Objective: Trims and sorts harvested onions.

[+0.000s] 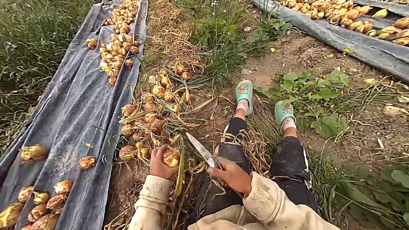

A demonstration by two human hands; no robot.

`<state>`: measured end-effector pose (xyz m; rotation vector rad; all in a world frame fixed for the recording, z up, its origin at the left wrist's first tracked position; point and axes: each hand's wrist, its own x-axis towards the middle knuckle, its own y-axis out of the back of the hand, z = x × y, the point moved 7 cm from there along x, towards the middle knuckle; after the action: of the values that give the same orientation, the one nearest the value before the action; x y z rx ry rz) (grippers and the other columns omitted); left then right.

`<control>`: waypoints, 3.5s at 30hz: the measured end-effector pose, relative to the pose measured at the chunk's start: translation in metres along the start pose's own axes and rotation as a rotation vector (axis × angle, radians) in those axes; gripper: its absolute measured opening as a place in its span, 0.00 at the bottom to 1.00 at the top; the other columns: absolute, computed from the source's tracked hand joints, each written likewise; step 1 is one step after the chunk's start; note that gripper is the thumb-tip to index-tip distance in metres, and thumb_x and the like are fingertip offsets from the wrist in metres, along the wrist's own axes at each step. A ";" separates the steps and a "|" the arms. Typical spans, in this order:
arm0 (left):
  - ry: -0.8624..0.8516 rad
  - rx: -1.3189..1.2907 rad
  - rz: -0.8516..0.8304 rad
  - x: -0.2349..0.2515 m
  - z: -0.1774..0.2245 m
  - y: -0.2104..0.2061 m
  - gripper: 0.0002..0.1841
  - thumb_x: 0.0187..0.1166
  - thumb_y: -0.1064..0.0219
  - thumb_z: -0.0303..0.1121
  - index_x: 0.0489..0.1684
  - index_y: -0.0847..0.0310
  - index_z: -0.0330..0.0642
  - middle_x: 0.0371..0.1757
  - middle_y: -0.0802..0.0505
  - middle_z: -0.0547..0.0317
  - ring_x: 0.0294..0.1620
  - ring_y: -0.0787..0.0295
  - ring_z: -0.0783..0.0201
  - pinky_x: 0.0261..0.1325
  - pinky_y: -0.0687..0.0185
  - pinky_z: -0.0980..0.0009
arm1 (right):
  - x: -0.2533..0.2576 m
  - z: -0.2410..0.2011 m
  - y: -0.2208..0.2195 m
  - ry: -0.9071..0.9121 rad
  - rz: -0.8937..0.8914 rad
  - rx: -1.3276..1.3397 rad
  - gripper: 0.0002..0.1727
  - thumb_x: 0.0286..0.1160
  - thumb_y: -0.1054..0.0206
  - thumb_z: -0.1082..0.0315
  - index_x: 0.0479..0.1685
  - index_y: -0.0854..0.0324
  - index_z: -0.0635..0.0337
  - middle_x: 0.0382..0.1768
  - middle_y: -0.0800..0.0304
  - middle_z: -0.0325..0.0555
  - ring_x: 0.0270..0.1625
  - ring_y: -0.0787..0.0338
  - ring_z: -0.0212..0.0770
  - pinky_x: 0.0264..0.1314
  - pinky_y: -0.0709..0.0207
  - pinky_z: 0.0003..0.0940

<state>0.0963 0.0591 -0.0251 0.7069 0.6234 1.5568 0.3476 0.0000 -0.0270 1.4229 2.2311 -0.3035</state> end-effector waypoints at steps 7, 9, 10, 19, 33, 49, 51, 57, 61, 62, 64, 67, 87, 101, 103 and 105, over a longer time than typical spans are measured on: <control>-0.560 -0.090 0.318 -0.034 0.095 0.042 0.46 0.30 0.13 0.56 0.56 0.14 0.37 0.61 0.17 0.29 0.59 0.17 0.43 0.61 0.18 0.54 | -0.011 -0.071 0.002 0.267 0.233 -0.249 0.41 0.60 0.22 0.36 0.63 0.21 0.61 0.46 0.11 0.51 0.52 0.11 0.44 0.58 0.18 0.48; -0.626 -0.140 0.295 -0.042 0.109 0.042 0.47 0.35 0.13 0.58 0.61 0.17 0.41 0.63 0.17 0.33 0.62 0.17 0.50 0.63 0.17 0.61 | -0.018 -0.081 0.001 0.322 0.251 -0.294 0.40 0.60 0.22 0.34 0.61 0.20 0.60 0.45 0.10 0.50 0.52 0.10 0.44 0.58 0.17 0.50; -0.654 -0.154 0.281 -0.045 0.114 0.041 0.47 0.38 0.13 0.59 0.63 0.19 0.43 0.65 0.17 0.35 0.63 0.17 0.53 0.64 0.17 0.62 | -0.021 -0.082 -0.001 0.371 0.255 -0.297 0.39 0.62 0.25 0.33 0.59 0.20 0.60 0.43 0.11 0.49 0.51 0.10 0.44 0.56 0.17 0.50; -0.705 -0.060 0.304 -0.059 0.119 0.031 0.47 0.39 0.15 0.58 0.61 0.17 0.33 0.62 0.11 0.35 0.63 0.11 0.47 0.65 0.14 0.57 | -0.022 -0.064 -0.015 0.498 0.205 0.040 0.18 0.80 0.32 0.51 0.45 0.16 0.60 0.27 0.16 0.33 0.28 0.20 0.21 0.34 0.24 0.21; 0.195 -1.391 0.394 -0.017 0.027 0.033 0.60 0.35 0.07 0.42 0.77 0.43 0.41 0.51 0.10 0.53 0.44 0.06 0.60 0.47 0.05 0.59 | -0.005 0.002 -0.035 -0.048 -0.137 -0.386 0.37 0.77 0.33 0.38 0.66 0.23 0.66 0.49 0.13 0.60 0.48 0.12 0.53 0.57 0.21 0.55; -0.159 -0.410 -0.240 -0.058 0.043 -0.040 0.54 0.35 0.12 0.48 0.74 0.25 0.31 0.63 0.10 0.44 0.63 0.10 0.59 0.70 0.16 0.60 | 0.005 -0.009 -0.029 0.081 0.124 0.198 0.14 0.87 0.37 0.58 0.54 0.22 0.61 0.27 0.20 0.36 0.19 0.27 0.25 0.24 0.29 0.21; -0.204 -0.329 -0.162 -0.063 0.042 -0.044 0.51 0.37 0.11 0.44 0.72 0.23 0.30 0.65 0.11 0.39 0.66 0.12 0.50 0.73 0.18 0.54 | 0.004 0.000 -0.030 -0.013 0.136 0.197 0.14 0.89 0.40 0.57 0.50 0.23 0.61 0.23 0.24 0.35 0.17 0.29 0.26 0.22 0.30 0.21; -0.315 -0.262 0.079 -0.078 0.045 -0.053 0.49 0.38 0.09 0.41 0.68 0.22 0.24 0.70 0.16 0.27 0.68 0.14 0.36 0.70 0.17 0.46 | 0.005 0.014 -0.030 -0.179 0.140 0.209 0.19 0.93 0.49 0.53 0.40 0.25 0.58 0.12 0.32 0.34 0.11 0.31 0.28 0.16 0.32 0.20; -0.051 -0.230 0.164 -0.059 0.017 -0.042 0.48 0.42 0.09 0.34 0.72 0.24 0.26 0.69 0.15 0.29 0.69 0.15 0.36 0.71 0.20 0.43 | -0.001 0.011 -0.042 -0.175 0.017 0.202 0.24 0.95 0.54 0.50 0.31 0.28 0.55 0.11 0.32 0.33 0.10 0.31 0.27 0.14 0.33 0.21; 0.170 -0.331 0.181 -0.049 -0.012 -0.035 0.47 0.48 0.11 0.28 0.77 0.29 0.25 0.70 0.16 0.29 0.71 0.17 0.38 0.75 0.24 0.45 | -0.007 0.008 -0.045 -0.153 -0.022 0.192 0.24 0.95 0.55 0.50 0.31 0.28 0.54 0.11 0.32 0.32 0.10 0.31 0.27 0.15 0.33 0.20; 0.572 -0.815 0.427 -0.034 -0.078 -0.009 0.36 0.70 0.23 0.20 0.80 0.36 0.31 0.66 0.16 0.34 0.62 0.13 0.48 0.64 0.15 0.54 | -0.011 0.006 -0.036 -0.118 0.000 0.217 0.24 0.95 0.55 0.52 0.28 0.27 0.53 0.10 0.32 0.31 0.10 0.31 0.26 0.15 0.34 0.19; 0.640 -1.396 0.865 -0.022 -0.123 0.064 0.22 0.92 0.51 0.51 0.76 0.36 0.50 0.61 0.18 0.52 0.55 0.14 0.56 0.51 0.12 0.58 | -0.011 0.018 -0.006 -0.138 0.131 0.281 0.26 0.96 0.59 0.53 0.26 0.29 0.55 0.08 0.33 0.34 0.09 0.31 0.27 0.14 0.34 0.19; 0.790 -0.056 0.128 -0.098 -0.199 0.050 0.27 0.82 0.29 0.40 0.74 0.23 0.31 0.74 0.17 0.34 0.71 0.16 0.45 0.75 0.25 0.49 | -0.001 0.038 0.004 -0.146 0.153 0.363 0.27 0.96 0.57 0.54 0.24 0.29 0.56 0.08 0.32 0.36 0.07 0.31 0.28 0.12 0.33 0.19; 0.751 0.236 -0.316 -0.011 -0.137 -0.015 0.58 0.51 0.09 0.44 0.90 0.40 0.46 0.84 0.31 0.28 0.82 0.29 0.33 0.80 0.30 0.41 | -0.010 0.046 0.014 -0.117 0.165 0.361 0.22 0.95 0.60 0.56 0.35 0.26 0.55 0.10 0.29 0.33 0.10 0.28 0.27 0.15 0.29 0.20; 0.819 -0.138 -0.061 -0.050 -0.177 -0.002 0.47 0.59 0.12 0.34 0.83 0.33 0.37 0.75 0.20 0.29 0.76 0.21 0.37 0.78 0.29 0.42 | -0.007 0.051 0.008 -0.138 0.124 0.336 0.21 0.95 0.58 0.55 0.36 0.26 0.55 0.11 0.29 0.34 0.11 0.27 0.29 0.16 0.28 0.21; 0.804 -0.565 0.305 -0.081 -0.226 0.023 0.33 0.73 0.23 0.26 0.78 0.31 0.31 0.62 0.13 0.32 0.59 0.13 0.46 0.64 0.17 0.50 | -0.005 0.048 0.003 -0.114 0.065 0.308 0.19 0.94 0.55 0.56 0.37 0.26 0.53 0.13 0.28 0.32 0.12 0.27 0.28 0.18 0.27 0.21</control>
<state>-0.0824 -0.0215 -0.1651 -0.2994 0.6142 2.1818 0.3654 -0.0231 -0.0657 1.5854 2.1066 -0.7132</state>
